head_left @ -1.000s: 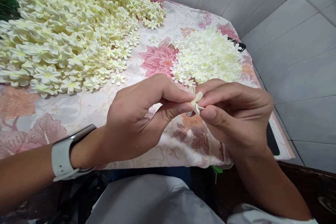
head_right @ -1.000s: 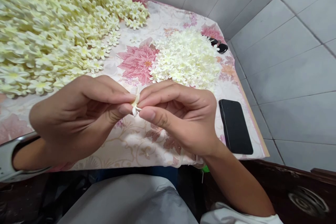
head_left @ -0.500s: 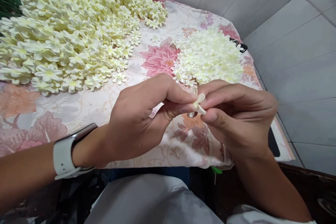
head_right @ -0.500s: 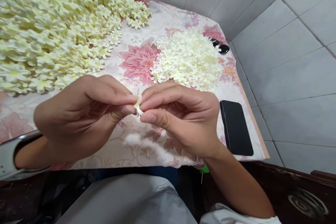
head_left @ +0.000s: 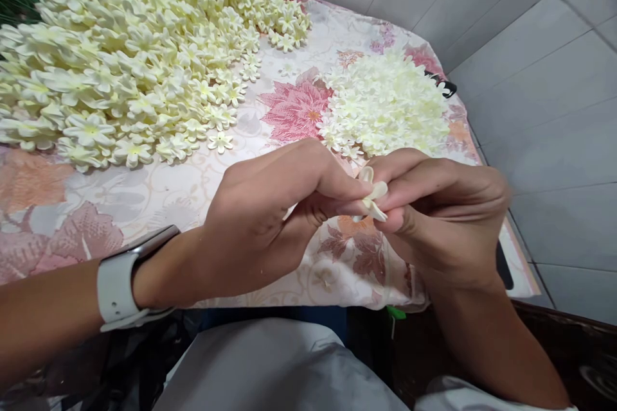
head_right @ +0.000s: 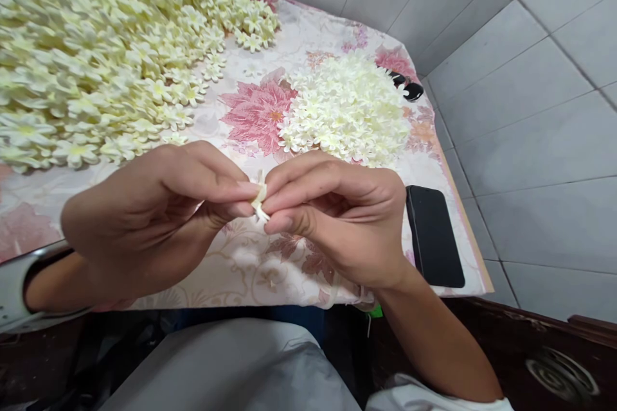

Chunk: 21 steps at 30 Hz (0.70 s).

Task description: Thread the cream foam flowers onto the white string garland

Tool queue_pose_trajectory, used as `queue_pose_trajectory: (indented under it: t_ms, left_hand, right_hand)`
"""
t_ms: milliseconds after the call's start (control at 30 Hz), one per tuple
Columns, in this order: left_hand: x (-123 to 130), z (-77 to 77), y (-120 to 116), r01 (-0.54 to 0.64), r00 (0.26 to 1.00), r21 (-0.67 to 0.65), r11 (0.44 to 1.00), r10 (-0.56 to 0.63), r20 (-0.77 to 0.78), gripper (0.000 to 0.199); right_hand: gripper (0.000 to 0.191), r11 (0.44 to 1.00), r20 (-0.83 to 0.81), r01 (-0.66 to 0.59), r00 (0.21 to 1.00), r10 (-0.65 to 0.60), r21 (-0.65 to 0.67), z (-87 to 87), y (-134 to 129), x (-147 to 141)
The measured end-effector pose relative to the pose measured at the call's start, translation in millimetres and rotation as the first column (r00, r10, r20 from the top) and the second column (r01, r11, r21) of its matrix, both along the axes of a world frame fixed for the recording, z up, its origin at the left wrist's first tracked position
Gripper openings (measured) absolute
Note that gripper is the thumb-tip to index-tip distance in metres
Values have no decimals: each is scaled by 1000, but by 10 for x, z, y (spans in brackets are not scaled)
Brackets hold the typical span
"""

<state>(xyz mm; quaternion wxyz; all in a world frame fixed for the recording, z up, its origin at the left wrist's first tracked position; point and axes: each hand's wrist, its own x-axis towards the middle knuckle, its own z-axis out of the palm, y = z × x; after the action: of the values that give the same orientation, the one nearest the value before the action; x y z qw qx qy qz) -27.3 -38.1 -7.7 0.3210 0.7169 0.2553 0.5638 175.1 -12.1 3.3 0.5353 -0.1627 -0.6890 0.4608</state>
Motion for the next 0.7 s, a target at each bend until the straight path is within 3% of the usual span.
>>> queue_pose_trajectory:
  t_ms: [333,500,567,700]
  left_hand:
    - [-28,62,2,-11,999,48,999,13,-29,10]
    - [-22,51,-12,10,1000,-79,997,-11,-13,10]
    - [-14,52,-23,-17,999,-50,999,18,27,9]
    - [26,21,-43,-59,994,-2,998,59,96,29]
  right_hand:
    - [14,997,51,34,998,-31,-67,-14,-20,33]
    - [11,994,83,58,994,-66,89,-14,7,22]
    - [7,987,97,107,988,-119,122,6,-9,-2]
    - [6,947,133,237,954,-269,217,37,-63,-75]
